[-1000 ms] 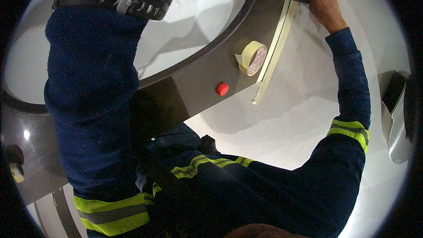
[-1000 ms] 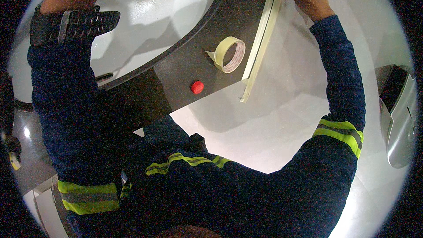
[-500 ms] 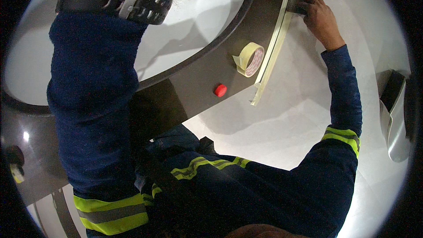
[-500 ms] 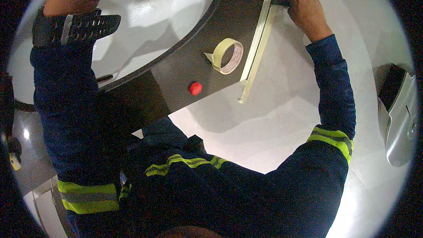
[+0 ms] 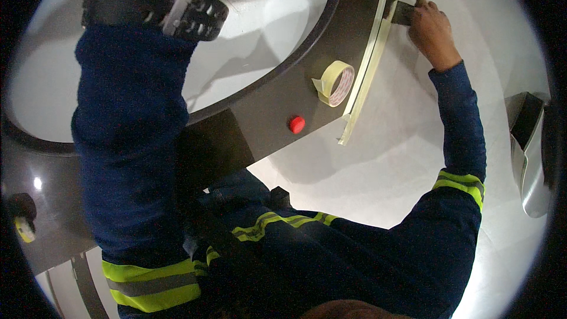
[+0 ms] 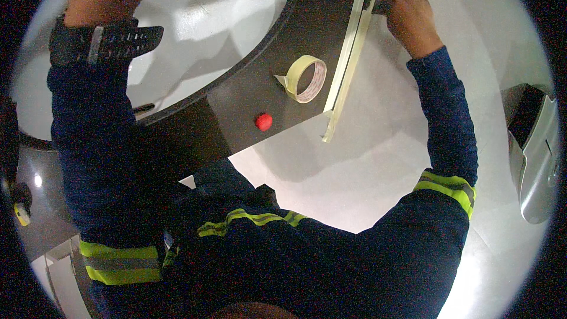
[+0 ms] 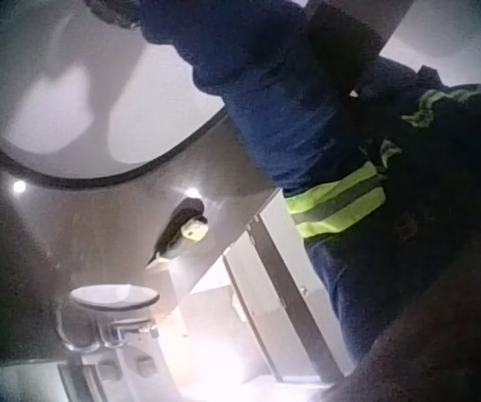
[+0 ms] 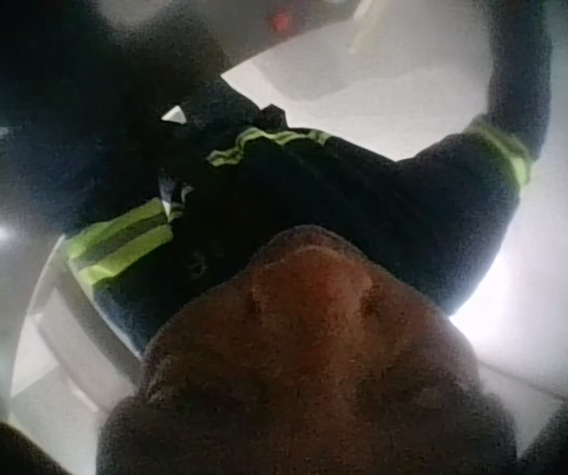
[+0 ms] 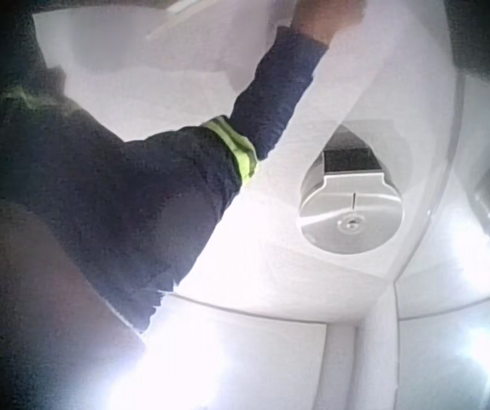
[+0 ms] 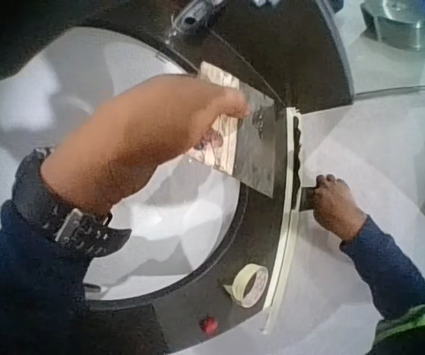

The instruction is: The person applies a dark adhesive from a small packet onto a long strip of material using a putty knife. They spread the adhesive along the strip and then place it onto the countertop edge near a sink. The person then scrapes the strip to smooth the application.

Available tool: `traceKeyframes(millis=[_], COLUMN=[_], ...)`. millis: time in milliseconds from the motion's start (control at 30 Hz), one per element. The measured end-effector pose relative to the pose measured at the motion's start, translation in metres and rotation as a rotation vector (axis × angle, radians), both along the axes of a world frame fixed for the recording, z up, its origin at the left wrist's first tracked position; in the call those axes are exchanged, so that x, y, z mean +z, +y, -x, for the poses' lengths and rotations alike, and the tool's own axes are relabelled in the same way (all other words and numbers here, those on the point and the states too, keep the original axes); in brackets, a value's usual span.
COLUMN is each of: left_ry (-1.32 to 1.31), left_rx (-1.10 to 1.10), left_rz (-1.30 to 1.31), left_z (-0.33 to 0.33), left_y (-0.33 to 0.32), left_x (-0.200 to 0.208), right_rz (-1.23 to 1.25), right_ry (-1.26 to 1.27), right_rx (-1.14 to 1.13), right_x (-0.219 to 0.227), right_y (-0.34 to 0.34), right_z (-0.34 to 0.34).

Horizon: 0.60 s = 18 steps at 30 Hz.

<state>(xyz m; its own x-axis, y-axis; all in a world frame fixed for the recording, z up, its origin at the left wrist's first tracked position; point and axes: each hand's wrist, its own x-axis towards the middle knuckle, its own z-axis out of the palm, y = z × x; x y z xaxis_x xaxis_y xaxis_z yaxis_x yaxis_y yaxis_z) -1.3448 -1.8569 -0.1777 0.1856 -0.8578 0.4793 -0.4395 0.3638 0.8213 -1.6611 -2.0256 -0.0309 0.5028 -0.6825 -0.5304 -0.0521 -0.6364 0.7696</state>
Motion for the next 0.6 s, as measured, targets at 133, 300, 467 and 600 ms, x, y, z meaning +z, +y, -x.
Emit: traceKeyframes(millis=[133, 300, 467, 600], left_ry=[-0.09, -0.017, -0.029, 0.004], left_rx=[-0.042, -0.067, -0.12, -0.186], left_rz=[0.057, -0.053, -0.078, -0.197], left_z=[0.006, 0.013, 0.027, 0.021], left_y=[-0.009, 0.004, -0.004, 0.0], left_x=[-0.018, -0.016, -0.015, -0.011], right_rz=[-0.131, -0.388, -0.457, -0.572], right_ry=[-0.265, -0.68, -0.739, -0.783], right_rx=[0.048, 0.1, -0.03, -0.08], right_x=[0.046, 0.073, 0.083, 0.074], right_y=[0.028, 0.075, 0.09, 0.098], right_z=[-0.049, -0.104, -0.114, -0.14])
